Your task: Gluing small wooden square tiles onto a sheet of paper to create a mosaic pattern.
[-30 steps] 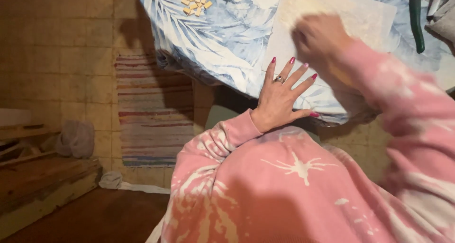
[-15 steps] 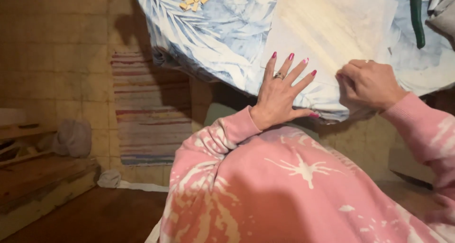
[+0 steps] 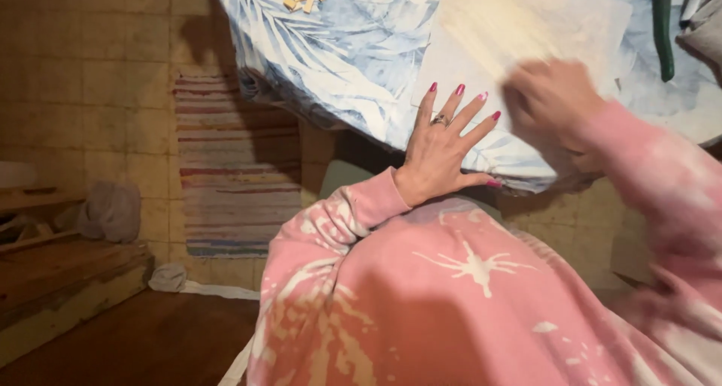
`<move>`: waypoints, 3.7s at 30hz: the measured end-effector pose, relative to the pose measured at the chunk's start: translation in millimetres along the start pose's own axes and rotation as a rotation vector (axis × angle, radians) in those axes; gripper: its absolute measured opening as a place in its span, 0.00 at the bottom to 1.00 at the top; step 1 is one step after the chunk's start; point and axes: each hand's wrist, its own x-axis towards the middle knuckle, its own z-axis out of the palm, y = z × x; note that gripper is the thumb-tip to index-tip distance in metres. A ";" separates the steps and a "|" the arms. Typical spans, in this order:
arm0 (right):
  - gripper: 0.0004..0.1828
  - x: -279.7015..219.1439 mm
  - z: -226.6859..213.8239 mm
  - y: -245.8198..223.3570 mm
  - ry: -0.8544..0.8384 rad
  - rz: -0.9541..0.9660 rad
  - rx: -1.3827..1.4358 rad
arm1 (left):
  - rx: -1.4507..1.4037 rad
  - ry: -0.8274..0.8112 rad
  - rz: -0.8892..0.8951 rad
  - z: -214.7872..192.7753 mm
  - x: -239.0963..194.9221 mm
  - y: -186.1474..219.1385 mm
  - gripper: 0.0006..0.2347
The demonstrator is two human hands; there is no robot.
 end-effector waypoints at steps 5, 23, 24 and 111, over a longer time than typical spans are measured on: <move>0.05 -68.1 -9.2 -2.7 -0.059 0.177 0.044 | 0.027 0.025 0.032 -0.3 2.8 -1.1 0.42; 0.06 -56.5 -3.4 -6.4 -0.046 0.128 0.011 | 0.029 -0.005 0.035 -1.2 -1.9 -1.1 0.43; 0.06 -70.3 -5.2 -4.3 -0.031 0.161 0.026 | 0.046 0.019 0.050 -1.7 -0.1 -1.7 0.43; 0.06 -47.4 -26.8 -7.7 -0.175 -0.011 -0.083 | 0.054 0.013 -0.001 1.3 -7.2 10.9 0.45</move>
